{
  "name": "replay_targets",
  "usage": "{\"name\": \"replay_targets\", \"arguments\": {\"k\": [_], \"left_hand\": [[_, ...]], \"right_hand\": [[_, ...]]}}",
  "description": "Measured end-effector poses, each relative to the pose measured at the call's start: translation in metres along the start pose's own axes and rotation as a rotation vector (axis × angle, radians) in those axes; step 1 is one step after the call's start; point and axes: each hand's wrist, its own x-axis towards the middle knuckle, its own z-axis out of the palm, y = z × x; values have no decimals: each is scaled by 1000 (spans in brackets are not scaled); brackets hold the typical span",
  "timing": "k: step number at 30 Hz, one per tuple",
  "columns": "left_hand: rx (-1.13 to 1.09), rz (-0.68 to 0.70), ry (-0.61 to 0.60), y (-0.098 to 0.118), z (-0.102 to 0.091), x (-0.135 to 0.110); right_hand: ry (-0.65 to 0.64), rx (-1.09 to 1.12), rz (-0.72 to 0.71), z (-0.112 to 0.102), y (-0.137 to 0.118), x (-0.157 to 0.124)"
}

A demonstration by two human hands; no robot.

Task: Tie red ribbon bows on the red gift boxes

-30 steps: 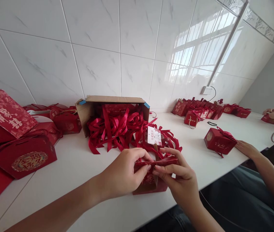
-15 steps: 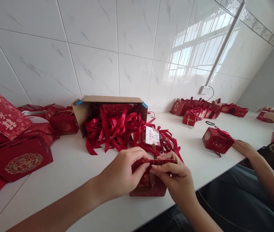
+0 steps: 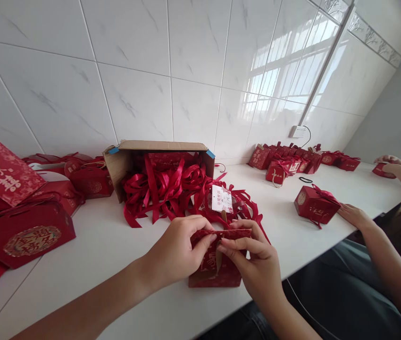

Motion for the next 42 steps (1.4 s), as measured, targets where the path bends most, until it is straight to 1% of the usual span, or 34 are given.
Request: {"name": "replay_targets", "arguments": {"k": [4, 8, 11, 19, 22, 24, 25, 28, 30, 32, 35, 37, 39, 42], "left_hand": [[-7, 1, -3, 1, 0, -1], [9, 4, 1, 0, 1, -1], [13, 3, -1, -1, 1, -2], [-9, 25, 5, 0, 2, -2], [-34, 36, -28, 1, 1, -3], [-61, 33, -61, 2, -1, -3], [-72, 33, -73, 3, -3, -3], [-56, 43, -92, 6, -7, -3], [-1, 50, -113, 8, -6, -6], [79, 33, -87, 8, 0, -9], [177, -33, 24, 2, 15, -13], [193, -89, 69, -5, 22, -12], [172, -139, 77, -9, 22, -9], [170, -164, 24, -9, 8, -4]], "right_hand": [[-2, 24, 6, 1, -2, 0], [0, -7, 1, 2, -2, -1], [36, -6, -2, 3, -3, -2], [86, 3, -64, 5, -5, -3], [104, -9, -93, 5, -4, -4], [133, 25, -56, 4, -3, -3], [134, 63, -3, 4, -2, -2], [47, 183, 247, 2, 0, 3], [4, 204, 361, 2, 0, 5], [39, 206, 380, 2, -2, 7], [132, 193, 324, 1, -5, 7], [192, 182, 294, 0, -7, 6], [242, 194, 296, -3, -9, 6], [275, 259, 337, -8, -9, 7]]}}
